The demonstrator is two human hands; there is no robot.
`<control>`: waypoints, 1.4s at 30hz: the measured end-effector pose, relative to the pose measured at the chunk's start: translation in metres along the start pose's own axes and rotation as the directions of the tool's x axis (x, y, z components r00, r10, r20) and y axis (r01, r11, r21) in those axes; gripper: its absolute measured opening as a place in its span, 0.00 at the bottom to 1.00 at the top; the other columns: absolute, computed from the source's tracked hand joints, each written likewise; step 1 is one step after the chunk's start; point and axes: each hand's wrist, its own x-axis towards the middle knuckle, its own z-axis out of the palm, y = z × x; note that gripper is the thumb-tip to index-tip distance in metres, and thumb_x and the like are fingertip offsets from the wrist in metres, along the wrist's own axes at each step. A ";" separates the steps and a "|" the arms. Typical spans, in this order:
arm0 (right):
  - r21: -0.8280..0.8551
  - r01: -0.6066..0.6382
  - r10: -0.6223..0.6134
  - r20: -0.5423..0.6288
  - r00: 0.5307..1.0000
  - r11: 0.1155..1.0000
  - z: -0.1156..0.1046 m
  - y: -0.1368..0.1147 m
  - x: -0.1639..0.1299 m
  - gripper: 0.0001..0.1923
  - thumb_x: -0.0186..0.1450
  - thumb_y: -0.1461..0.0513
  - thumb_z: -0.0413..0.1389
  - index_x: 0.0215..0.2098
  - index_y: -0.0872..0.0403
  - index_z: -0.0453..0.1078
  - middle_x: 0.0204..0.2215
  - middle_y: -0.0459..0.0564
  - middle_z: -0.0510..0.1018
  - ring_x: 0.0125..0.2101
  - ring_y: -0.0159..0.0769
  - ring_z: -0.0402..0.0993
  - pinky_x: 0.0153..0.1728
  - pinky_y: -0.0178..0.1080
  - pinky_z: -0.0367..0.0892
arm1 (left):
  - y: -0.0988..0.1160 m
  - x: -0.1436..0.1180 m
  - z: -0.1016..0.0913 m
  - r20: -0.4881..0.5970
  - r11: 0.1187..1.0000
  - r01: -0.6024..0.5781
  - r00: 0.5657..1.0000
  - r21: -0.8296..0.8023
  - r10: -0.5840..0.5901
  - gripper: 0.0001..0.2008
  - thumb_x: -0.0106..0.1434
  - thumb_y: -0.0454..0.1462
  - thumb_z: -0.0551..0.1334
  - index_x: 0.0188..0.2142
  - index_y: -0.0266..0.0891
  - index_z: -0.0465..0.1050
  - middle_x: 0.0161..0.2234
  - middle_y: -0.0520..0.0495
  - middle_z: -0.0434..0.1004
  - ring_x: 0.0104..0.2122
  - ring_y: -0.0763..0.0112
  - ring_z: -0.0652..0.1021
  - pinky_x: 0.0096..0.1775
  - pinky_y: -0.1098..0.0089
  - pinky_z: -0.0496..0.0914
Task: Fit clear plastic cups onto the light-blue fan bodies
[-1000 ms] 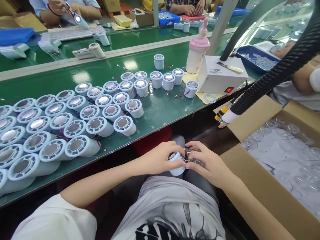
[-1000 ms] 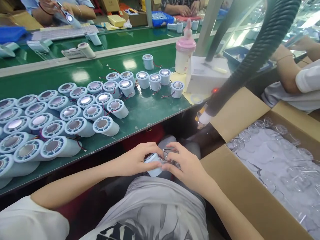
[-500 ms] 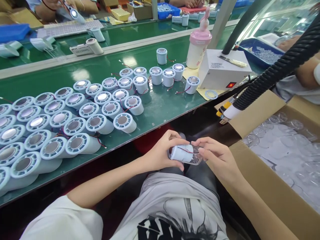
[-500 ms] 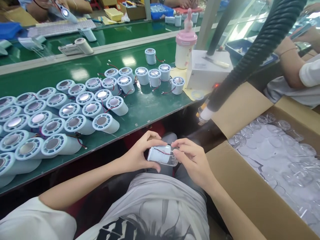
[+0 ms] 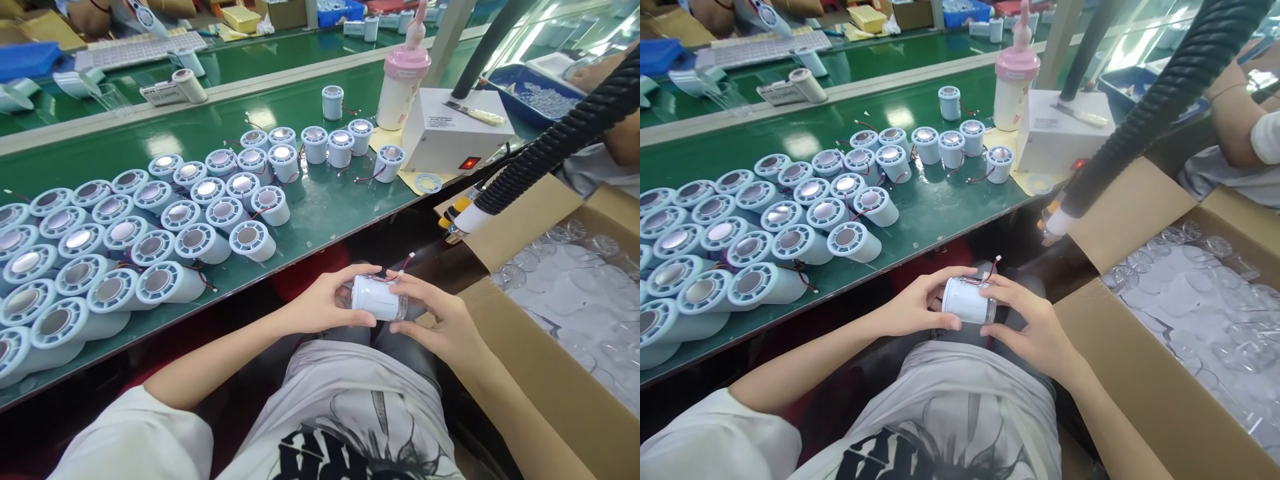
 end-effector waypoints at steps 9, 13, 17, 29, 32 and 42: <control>0.258 -0.191 0.183 0.054 0.982 0.947 -0.004 -0.008 -0.002 0.24 0.59 0.61 0.69 0.51 0.37 0.72 0.50 0.41 0.77 0.47 0.35 0.77 0.48 0.34 0.76 | 0.004 -0.001 -0.005 0.073 0.974 -0.209 0.976 0.083 0.203 0.41 0.51 0.36 0.76 0.63 0.46 0.66 0.60 0.39 0.71 0.57 0.54 0.74 0.56 0.59 0.71; 0.336 -0.275 0.255 0.104 0.961 0.901 -0.003 -0.010 -0.002 0.23 0.60 0.59 0.69 0.51 0.40 0.71 0.49 0.44 0.77 0.48 0.36 0.76 0.45 0.34 0.76 | 0.004 -0.002 -0.005 0.078 0.967 -0.230 0.972 0.105 0.223 0.41 0.51 0.36 0.76 0.63 0.46 0.66 0.60 0.39 0.71 0.57 0.55 0.74 0.56 0.59 0.72; 0.421 -0.323 0.285 0.154 0.946 0.847 -0.003 -0.008 -0.002 0.22 0.62 0.57 0.67 0.52 0.43 0.69 0.49 0.47 0.77 0.46 0.37 0.75 0.44 0.37 0.75 | 0.004 -0.003 -0.005 0.084 0.962 -0.245 0.968 0.118 0.237 0.41 0.50 0.35 0.76 0.63 0.47 0.66 0.60 0.40 0.71 0.58 0.55 0.74 0.57 0.59 0.71; 0.587 -0.476 0.457 0.193 0.868 0.655 0.005 -0.011 0.003 0.21 0.61 0.50 0.66 0.46 0.50 0.68 0.33 0.45 0.78 0.31 0.34 0.78 0.28 0.35 0.78 | 0.005 -0.004 -0.005 0.096 0.951 -0.281 0.958 0.131 0.270 0.38 0.54 0.37 0.74 0.63 0.47 0.66 0.60 0.39 0.70 0.59 0.55 0.73 0.56 0.60 0.71; 0.591 -0.529 0.525 0.200 0.827 0.609 0.007 -0.013 0.004 0.22 0.62 0.47 0.64 0.44 0.52 0.66 0.29 0.44 0.78 0.26 0.33 0.79 0.26 0.34 0.78 | 0.005 -0.004 -0.005 0.100 0.953 -0.274 0.960 0.132 0.262 0.37 0.54 0.38 0.74 0.63 0.46 0.66 0.60 0.39 0.69 0.59 0.54 0.72 0.56 0.59 0.71; 0.575 -0.629 0.602 0.273 0.751 0.523 0.014 -0.014 0.010 0.30 0.58 0.36 0.58 0.36 0.53 0.63 0.19 0.43 0.77 0.15 0.31 0.74 0.13 0.27 0.67 | 0.002 -0.001 -0.003 0.093 0.961 -0.257 0.964 0.099 0.248 0.40 0.51 0.37 0.75 0.63 0.47 0.66 0.61 0.39 0.69 0.60 0.53 0.71 0.58 0.57 0.70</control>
